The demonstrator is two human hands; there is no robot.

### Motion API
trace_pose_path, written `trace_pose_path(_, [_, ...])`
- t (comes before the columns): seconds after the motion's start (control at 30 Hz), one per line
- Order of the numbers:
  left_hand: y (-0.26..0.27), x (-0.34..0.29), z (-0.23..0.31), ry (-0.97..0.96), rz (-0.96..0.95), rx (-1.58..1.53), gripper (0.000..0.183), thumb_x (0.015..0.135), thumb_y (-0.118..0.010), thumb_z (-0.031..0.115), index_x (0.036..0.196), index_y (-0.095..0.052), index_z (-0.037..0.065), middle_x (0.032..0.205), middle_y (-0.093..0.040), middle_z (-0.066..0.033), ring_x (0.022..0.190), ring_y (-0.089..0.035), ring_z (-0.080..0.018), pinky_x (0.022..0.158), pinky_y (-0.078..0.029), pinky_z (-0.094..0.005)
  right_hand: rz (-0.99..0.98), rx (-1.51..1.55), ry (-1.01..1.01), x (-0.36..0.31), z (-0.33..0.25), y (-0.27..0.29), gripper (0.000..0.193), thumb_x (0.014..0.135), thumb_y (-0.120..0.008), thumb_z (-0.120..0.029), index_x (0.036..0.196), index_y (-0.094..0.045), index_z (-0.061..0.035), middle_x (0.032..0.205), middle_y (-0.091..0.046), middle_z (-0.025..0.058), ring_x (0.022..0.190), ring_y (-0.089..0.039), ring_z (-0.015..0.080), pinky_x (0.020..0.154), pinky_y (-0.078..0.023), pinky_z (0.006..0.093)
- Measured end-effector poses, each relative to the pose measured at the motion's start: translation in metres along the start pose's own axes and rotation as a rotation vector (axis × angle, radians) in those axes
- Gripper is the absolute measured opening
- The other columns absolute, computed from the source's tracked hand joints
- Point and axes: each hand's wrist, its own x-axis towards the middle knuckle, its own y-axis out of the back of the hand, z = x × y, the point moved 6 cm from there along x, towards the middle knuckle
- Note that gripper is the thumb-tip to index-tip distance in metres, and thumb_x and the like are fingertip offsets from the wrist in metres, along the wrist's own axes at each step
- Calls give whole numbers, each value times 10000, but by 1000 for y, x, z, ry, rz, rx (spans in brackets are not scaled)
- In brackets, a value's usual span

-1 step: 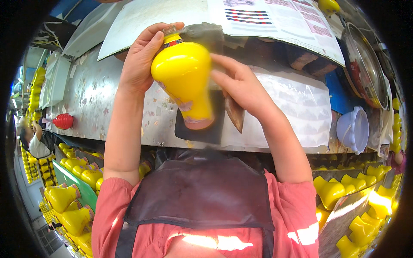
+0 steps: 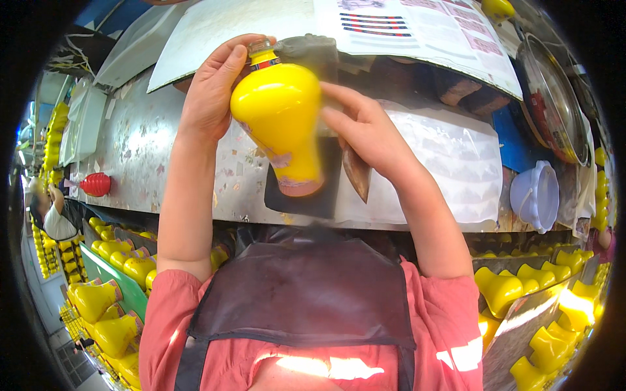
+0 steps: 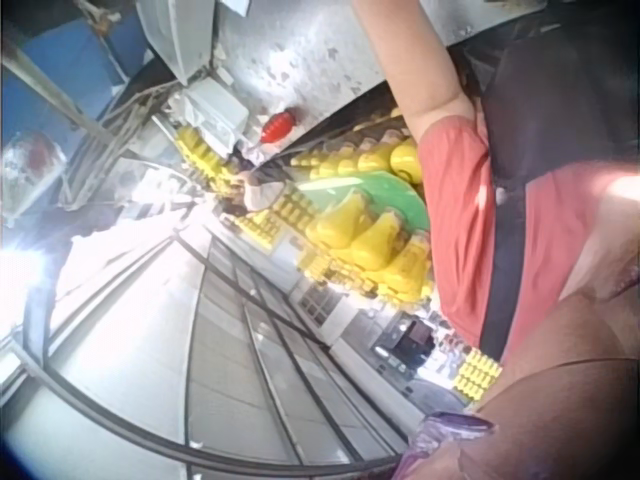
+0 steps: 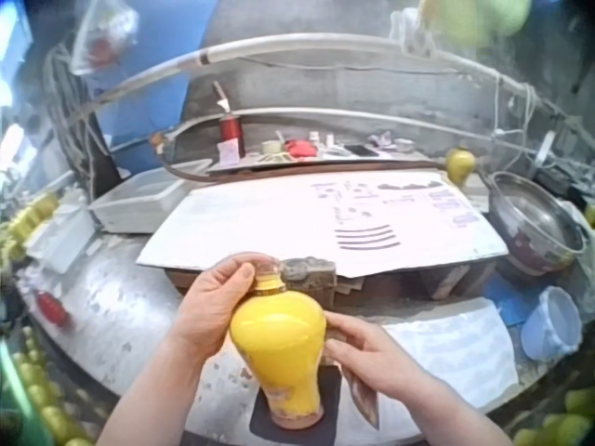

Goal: The person applies small decorative stickers to the surface of a yellow ceramic vase, smoothing each sticker with fingers. The person then places a circular seal sticker over the vase's neck and cap area.

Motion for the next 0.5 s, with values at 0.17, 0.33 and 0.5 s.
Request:
trace_pose_path(0.17, [-20, -16, 3, -44, 130, 165, 462, 1134, -392, 346, 1480, -522, 69, 1337, -604, -163, 1216, -586, -228, 1068, -482, -350, 48, 73, -17, -9, 8, 5, 512, 973, -582, -151, 1481, -572, -82, 821, -619, -21, 662, -529, 41, 608, -452, 217])
trace_pose_path(0.33, [-17, -20, -13, -152, 253, 269, 507, 1137, -340, 387, 1461, -493, 28, 1377, -559, -153, 1271, -541, -241, 1113, -435, -365, 118, 118, -3, -15, 17, 9, 489, 980, -565, -111, 1469, -593, -101, 754, -578, -37, 647, -512, 33, 602, -449, 216])
trace_pose_path(0.5, [-27, -37, -36, -129, 386, 226, 528, 1139, -314, 436, 1489, -424, 56, 1398, -537, -125, 1259, -564, -221, 1067, -460, -341, 160, 76, -33, -20, 24, 9, 441, 989, -553, -99, 1422, -636, -105, 739, -567, -45, 668, -521, 38, 651, -470, 220])
